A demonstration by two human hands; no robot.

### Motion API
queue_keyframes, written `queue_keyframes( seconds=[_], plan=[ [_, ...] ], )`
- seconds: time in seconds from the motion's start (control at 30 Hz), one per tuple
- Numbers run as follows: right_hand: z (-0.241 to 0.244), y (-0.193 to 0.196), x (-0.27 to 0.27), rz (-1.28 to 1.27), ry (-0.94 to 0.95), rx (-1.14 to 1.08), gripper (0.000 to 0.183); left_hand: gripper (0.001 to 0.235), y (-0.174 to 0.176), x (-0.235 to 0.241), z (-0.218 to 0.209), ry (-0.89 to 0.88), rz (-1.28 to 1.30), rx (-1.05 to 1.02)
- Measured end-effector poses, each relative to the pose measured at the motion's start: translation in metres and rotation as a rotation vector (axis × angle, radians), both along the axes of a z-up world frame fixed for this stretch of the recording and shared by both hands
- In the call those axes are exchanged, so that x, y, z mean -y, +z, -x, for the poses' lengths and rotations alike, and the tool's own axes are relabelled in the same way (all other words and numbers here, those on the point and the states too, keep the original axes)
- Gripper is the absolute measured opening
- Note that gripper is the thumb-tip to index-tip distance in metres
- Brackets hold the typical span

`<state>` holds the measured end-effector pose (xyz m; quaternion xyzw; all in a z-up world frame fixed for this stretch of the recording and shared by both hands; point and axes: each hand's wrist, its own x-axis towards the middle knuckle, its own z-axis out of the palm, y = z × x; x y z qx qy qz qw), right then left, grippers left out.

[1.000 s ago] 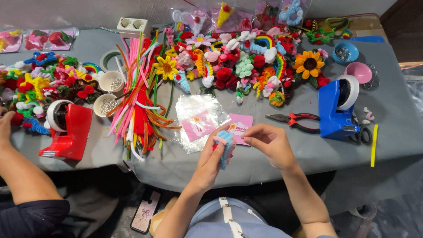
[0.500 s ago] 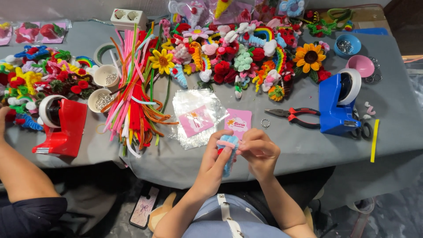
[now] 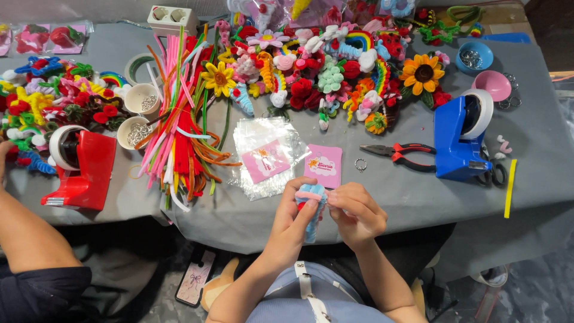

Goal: Assembling decorative keyrings by attaching metal rings to felt shapes using pliers and packaging them in plastic bags.

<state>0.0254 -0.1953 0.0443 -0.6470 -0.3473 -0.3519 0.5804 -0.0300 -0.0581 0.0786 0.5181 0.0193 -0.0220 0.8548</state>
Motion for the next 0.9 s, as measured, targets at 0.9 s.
queue_keyframes(
  seconds=[0.9],
  plan=[
    [-0.023, 0.044, 0.0, 0.396, -0.381, 0.53, 0.009, 0.021, -0.009, -0.011, -0.012, 0.109, -0.234, 0.207]
  ],
)
